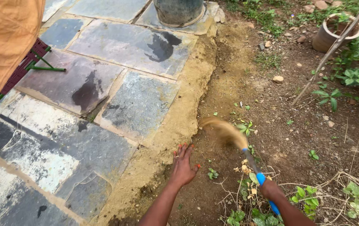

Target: The person sweeps an outdoor path made of stone slabs and dirt using a broom, clearing away leaves and debris.

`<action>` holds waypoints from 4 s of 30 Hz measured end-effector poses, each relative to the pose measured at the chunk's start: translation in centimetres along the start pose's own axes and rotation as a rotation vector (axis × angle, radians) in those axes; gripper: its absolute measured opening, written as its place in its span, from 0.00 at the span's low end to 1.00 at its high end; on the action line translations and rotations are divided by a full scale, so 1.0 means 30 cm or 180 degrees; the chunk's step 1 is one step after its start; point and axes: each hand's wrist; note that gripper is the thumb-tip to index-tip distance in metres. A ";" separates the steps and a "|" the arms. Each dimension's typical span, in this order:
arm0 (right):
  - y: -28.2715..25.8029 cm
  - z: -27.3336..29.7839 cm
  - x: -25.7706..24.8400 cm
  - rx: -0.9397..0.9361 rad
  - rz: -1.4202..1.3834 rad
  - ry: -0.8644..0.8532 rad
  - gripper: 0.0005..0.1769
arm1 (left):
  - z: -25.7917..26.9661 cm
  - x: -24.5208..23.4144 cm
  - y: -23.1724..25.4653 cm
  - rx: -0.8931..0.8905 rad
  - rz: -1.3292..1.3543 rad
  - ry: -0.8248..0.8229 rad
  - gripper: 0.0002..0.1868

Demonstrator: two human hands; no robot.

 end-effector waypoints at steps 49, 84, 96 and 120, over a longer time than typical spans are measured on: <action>-0.342 -0.414 -0.112 -0.1226 0.1073 0.0922 0.18 | -0.393 -0.263 -0.262 0.0774 0.0186 0.0389 0.47; -0.506 0.062 -0.105 0.0055 -0.0565 0.0144 0.23 | -0.764 -0.341 -0.263 0.1180 0.0022 -0.0383 0.45; -0.325 0.176 0.020 0.0036 0.0227 0.0722 0.22 | -0.620 -0.286 -0.154 0.1332 -0.0037 -0.0507 0.46; -0.003 0.255 0.138 0.1470 -0.3169 0.0174 0.20 | -0.283 -0.188 -0.196 0.1062 -0.0001 -0.0469 0.45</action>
Point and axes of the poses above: each hand's wrist, its own z-axis away from the middle knuckle, its own x-axis out of the palm, y = z × x, and after that the axes turned 12 degrees about x, right-handed
